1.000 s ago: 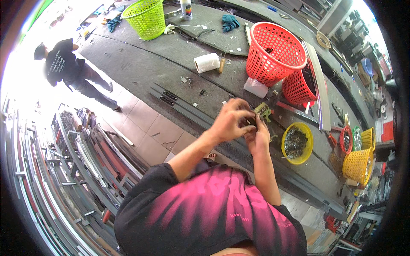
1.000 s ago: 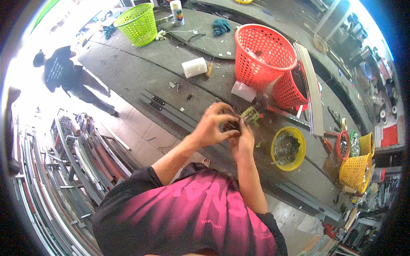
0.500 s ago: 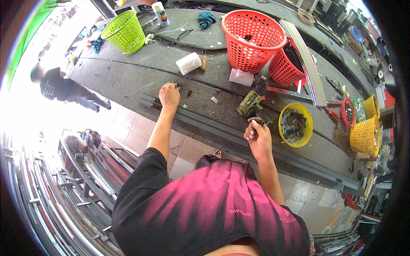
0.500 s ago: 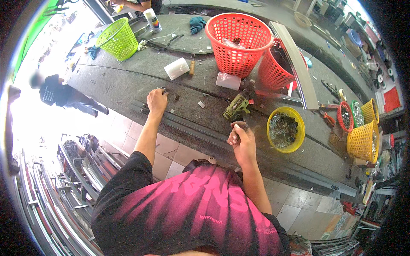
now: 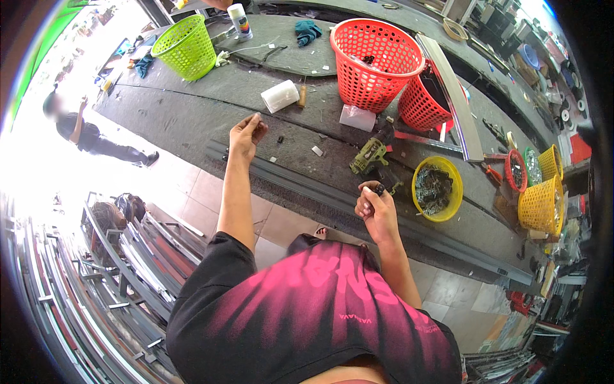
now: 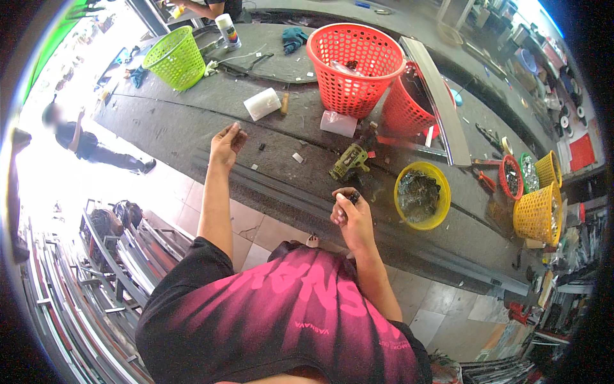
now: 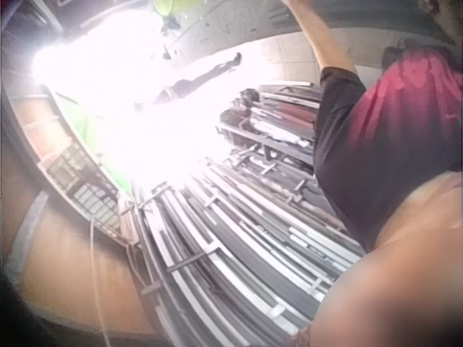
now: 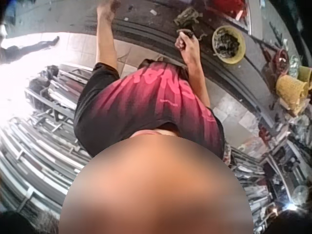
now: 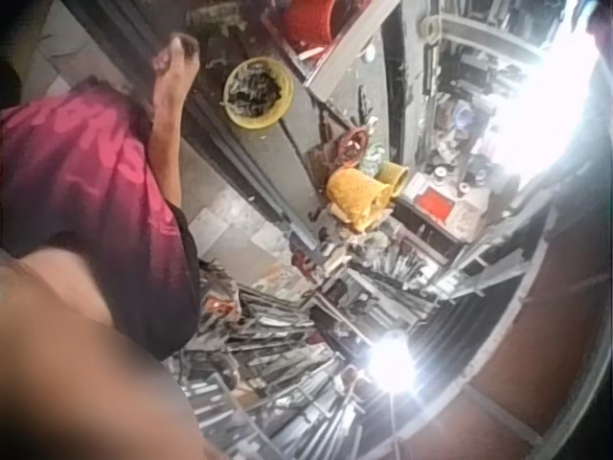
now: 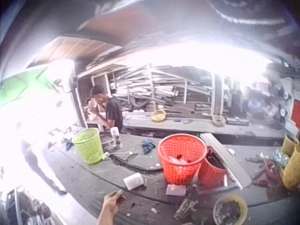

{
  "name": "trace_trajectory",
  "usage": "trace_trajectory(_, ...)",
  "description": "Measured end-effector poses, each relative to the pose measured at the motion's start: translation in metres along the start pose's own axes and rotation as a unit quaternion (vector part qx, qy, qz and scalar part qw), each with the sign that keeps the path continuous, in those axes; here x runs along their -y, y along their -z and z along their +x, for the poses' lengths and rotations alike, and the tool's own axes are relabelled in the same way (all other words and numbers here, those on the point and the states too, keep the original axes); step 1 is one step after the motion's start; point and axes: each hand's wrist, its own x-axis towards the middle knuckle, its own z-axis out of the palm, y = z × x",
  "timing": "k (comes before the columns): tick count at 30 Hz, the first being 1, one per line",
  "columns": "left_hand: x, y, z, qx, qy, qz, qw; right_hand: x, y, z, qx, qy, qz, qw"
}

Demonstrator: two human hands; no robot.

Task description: The person assembles a metal frame by placing black plastic brackets onto a long metal bar and securing them with screws using a cordless drill. They repeatedly pick brackets and screws from nearby baskets, align the brackets, and drive screws into the bar.

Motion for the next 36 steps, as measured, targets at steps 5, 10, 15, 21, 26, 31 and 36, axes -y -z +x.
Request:
trace_trajectory(5,-0.033,-0.012,-0.019,0.086,-0.008,-0.324,0.942,-0.001,0.001,0.001,0.014,-0.008,-0.027,1.0)
trace_trajectory(10,-0.021,-0.014,-0.007,-0.04,0.08,-0.431,0.898,-0.005,0.001,0.0,0.031,-0.046,-0.022,0.998)
trace_trajectory(15,0.0,0.011,0.01,-0.104,0.177,-0.55,0.809,-0.013,0.003,-0.005,0.026,-0.065,-0.023,0.997)
trace_trajectory(21,-0.042,0.041,0.049,-0.088,-0.083,0.172,0.978,-0.015,0.011,-0.003,0.001,-0.04,-0.051,0.998)
trace_trajectory(26,-0.034,0.031,0.031,-0.064,-0.125,0.736,0.662,-0.014,0.014,-0.003,-0.001,-0.031,-0.047,0.998)
trace_trajectory(31,-0.018,0.027,0.018,0.027,-0.08,0.824,0.561,-0.013,0.012,-0.004,0.011,-0.047,-0.009,0.999)
trace_trajectory(36,-0.016,0.045,0.034,0.02,-0.177,0.719,0.672,-0.01,0.006,-0.002,0.021,-0.041,-0.005,0.999)
